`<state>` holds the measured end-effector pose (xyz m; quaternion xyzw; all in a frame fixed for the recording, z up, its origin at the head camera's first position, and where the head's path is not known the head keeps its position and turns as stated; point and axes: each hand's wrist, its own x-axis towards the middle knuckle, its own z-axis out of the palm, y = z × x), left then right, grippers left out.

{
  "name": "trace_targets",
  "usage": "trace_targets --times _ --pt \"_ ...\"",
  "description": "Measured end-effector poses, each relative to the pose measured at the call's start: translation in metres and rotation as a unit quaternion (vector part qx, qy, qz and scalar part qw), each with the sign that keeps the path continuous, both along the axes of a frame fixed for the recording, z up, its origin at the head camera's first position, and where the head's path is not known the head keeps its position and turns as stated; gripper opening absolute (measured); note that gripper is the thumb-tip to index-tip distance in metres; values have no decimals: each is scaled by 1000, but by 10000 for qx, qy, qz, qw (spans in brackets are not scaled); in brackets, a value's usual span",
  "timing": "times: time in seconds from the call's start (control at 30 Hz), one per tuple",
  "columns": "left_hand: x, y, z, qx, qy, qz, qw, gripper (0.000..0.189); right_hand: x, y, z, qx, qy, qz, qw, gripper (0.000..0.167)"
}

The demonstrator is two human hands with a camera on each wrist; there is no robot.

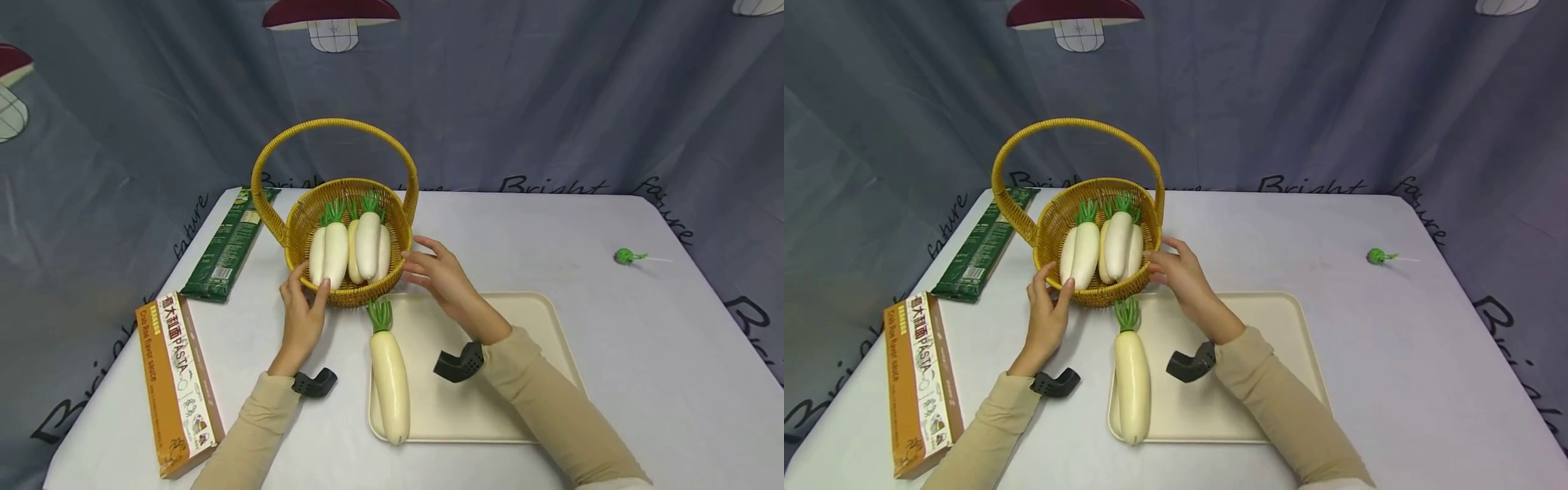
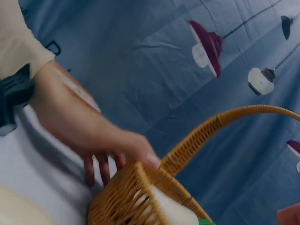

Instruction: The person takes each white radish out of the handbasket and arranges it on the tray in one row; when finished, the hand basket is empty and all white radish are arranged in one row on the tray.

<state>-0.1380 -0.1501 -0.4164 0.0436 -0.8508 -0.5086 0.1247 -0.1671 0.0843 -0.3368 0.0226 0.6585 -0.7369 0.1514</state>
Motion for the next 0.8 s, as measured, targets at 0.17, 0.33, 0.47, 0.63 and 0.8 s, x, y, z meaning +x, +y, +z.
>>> trace_targets --times 0.17,0.33,0.47,0.63,0.8 --pt "-1 0 0 -19 -1 -33 10000 58 -28 -27 11 -209 -242 239 9992 58" --pt "1 0 0 -68 -11 5 10000 58 -54 -45 9 32 -725 535 9959 75" --pt "2 1 -2 -47 -62 -16 10000 58 -68 -54 2 115 -1225 396 9916 82" --pt "2 1 -1 -42 -46 17 10000 58 -73 -69 0 924 -1219 266 9879 96" --pt "0 1 -2 -26 -52 42 10000 57 -72 -74 2 1774 -1041 268 9782 101"
